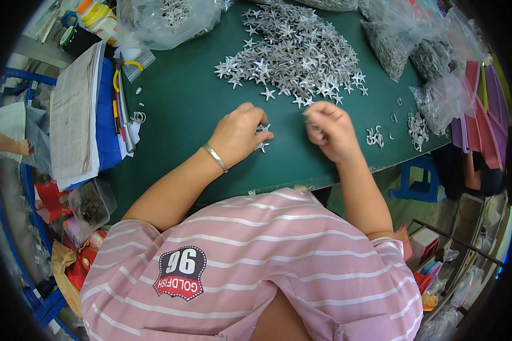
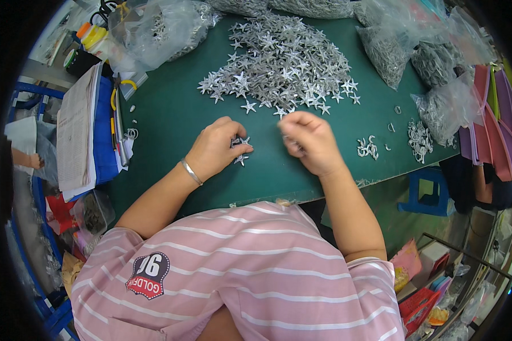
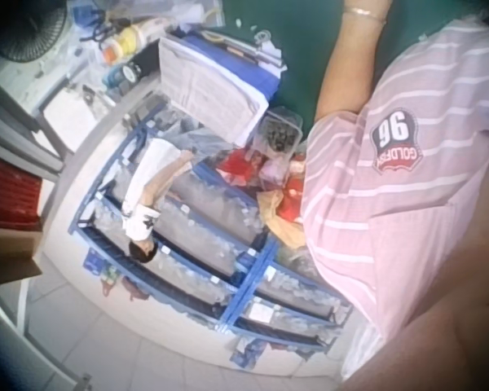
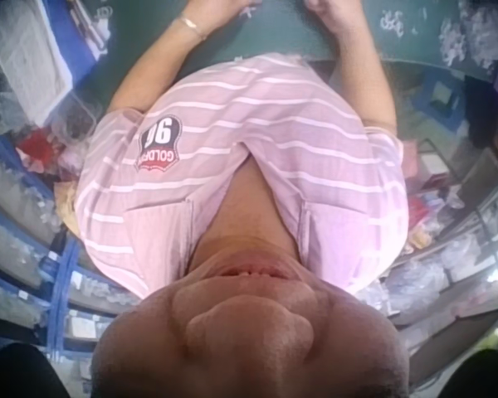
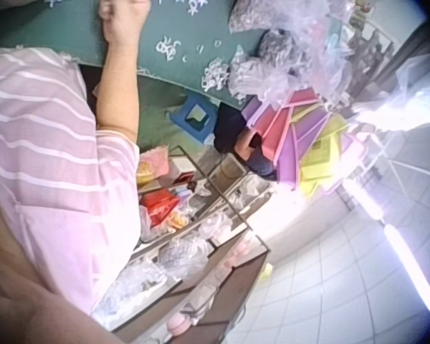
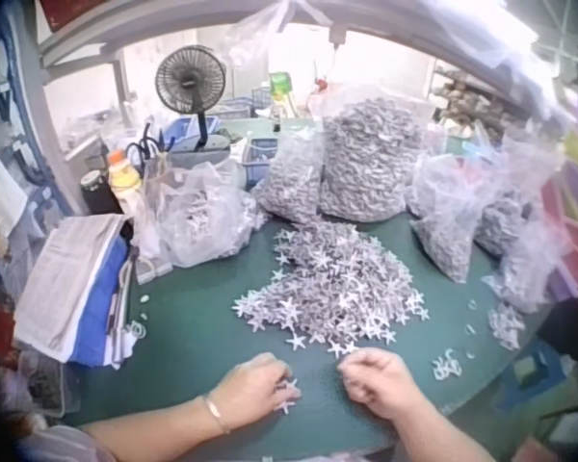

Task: The person picks up small silver star-shaped decorations from a pile on a green workbench, handles them by hand to check their condition, and moves them individually.

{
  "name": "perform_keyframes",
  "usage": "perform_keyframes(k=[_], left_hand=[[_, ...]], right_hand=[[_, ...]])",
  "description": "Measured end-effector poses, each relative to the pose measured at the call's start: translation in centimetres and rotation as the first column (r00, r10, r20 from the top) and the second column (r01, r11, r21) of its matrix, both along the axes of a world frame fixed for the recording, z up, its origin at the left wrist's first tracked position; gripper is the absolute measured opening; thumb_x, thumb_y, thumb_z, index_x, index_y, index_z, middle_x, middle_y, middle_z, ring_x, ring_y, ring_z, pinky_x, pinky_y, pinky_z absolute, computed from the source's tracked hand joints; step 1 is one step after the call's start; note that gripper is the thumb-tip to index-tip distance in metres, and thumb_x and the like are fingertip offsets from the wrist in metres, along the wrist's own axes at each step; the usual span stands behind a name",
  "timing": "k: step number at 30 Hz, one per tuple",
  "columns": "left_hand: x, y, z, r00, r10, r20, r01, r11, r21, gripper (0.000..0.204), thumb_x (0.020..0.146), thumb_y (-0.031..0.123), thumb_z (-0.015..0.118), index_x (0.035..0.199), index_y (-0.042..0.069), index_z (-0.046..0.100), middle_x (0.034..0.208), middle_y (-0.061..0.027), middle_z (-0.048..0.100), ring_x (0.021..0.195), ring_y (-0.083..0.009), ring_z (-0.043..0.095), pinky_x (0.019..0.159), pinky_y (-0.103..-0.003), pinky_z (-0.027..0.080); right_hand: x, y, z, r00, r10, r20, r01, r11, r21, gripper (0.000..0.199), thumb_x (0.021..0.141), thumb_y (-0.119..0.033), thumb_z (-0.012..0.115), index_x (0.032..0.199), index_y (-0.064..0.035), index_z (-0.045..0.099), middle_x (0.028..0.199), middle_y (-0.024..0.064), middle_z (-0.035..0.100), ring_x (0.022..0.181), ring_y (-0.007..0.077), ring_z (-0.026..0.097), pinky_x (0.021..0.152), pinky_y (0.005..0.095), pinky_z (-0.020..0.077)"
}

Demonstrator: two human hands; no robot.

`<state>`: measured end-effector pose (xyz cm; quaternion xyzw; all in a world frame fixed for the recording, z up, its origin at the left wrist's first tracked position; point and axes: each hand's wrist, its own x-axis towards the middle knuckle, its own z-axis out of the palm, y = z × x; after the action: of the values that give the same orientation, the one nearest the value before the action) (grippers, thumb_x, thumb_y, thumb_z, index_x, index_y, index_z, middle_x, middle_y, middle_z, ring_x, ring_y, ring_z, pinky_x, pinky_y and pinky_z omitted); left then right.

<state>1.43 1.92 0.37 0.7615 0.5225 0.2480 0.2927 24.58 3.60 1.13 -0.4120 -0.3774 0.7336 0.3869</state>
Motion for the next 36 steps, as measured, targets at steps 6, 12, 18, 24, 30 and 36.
perform_keyframes(k=[6,12,18,24,30,36], left_hand=[[-0.1,0.2,0.0,0.999,-0.030,-0.024,0.030,0.999,0.014,0.019,0.072,0.014,0.076,0.080,0.002,0.063,0.079,-0.0127,0.057,0.071,-0.0297,0.059,0.063,-0.038,0.049],[-1.0,0.7,0.3,0.997,-0.061,0.039,0.061,0.998,0.004,0.017,0.078,0.016,0.070,0.084,0.000,0.066,0.079,-0.0145,0.061,0.071,-0.0286,0.061,0.065,-0.036,0.049],[-3.8,1.3,2.0,0.988,0.129,0.081,-0.106,0.964,-0.242,0.015,0.083,0.014,0.062,0.090,0.002,0.067,0.081,-0.0113,0.065,0.067,-0.0185,0.060,0.065,-0.031,0.048],[-2.8,1.2,0.6,0.996,0.075,0.038,-0.074,0.997,-0.032,0.017,0.081,0.014,0.066,0.092,0.001,0.065,0.081,-0.0113,0.065,0.070,-0.0205,0.060,0.066,-0.031,0.049],[-2.8,1.5,0.1,0.953,0.126,0.276,-0.048,0.961,-0.272,0.011,0.083,0.011,0.065,0.087,0.001,0.062,0.074,-0.0071,0.060,0.064,-0.0150,0.056,0.054,-0.027,0.044],[-5.1,0.7,-0.3,0.003,0.498,0.867,0.670,0.643,-0.372,0.020,0.090,0.021,0.052,0.089,0.001,0.052,0.081,-0.0047,0.048,0.059,-0.0056,0.042,0.044,-0.018,0.034]], right_hand=[[0.5,1.3,1.2,0.923,-0.128,0.364,0.106,0.991,0.080,0.011,0.084,-0.013,0.065,0.083,-0.0031,0.063,0.072,0.0045,0.059,0.064,0.0122,0.056,0.047,0.0248,0.0416],[0.0,1.3,-0.8,0.452,-0.442,0.775,-0.238,0.777,0.583,0.016,0.076,-0.014,0.072,0.084,-0.0001,0.067,0.077,0.0173,0.065,0.069,0.0280,0.064,0.065,0.0351,0.0502],[3.2,0.8,0.8,0.986,0.021,-0.164,-0.022,1.000,-0.007,0.009,0.083,-0.007,0.066,0.090,-0.0016,0.061,0.065,0.0025,0.055,0.048,0.0075,0.044,0.039,0.0194,0.0304],[0.8,1.5,2.0,0.984,-0.177,-0.038,0.177,0.984,0.005,0.013,0.083,-0.008,0.066,0.093,-0.0019,0.062,0.068,0.0030,0.058,0.051,0.0096,0.052,0.038,0.0196,0.0334],[-3.0,2.1,-0.2,0.350,-0.421,0.837,-0.407,0.737,0.540,0.020,0.078,-0.017,0.069,0.096,-0.0073,0.068,0.091,0.0141,0.062,0.084,0.0352,0.062,0.072,0.0432,0.0516],[-2.6,1.6,0.2,0.362,-0.350,0.864,-0.490,0.717,0.496,0.021,0.081,-0.022,0.067,0.097,-0.0079,0.067,0.090,0.0125,0.063,0.083,0.0344,0.064,0.070,0.0441,0.0517]])
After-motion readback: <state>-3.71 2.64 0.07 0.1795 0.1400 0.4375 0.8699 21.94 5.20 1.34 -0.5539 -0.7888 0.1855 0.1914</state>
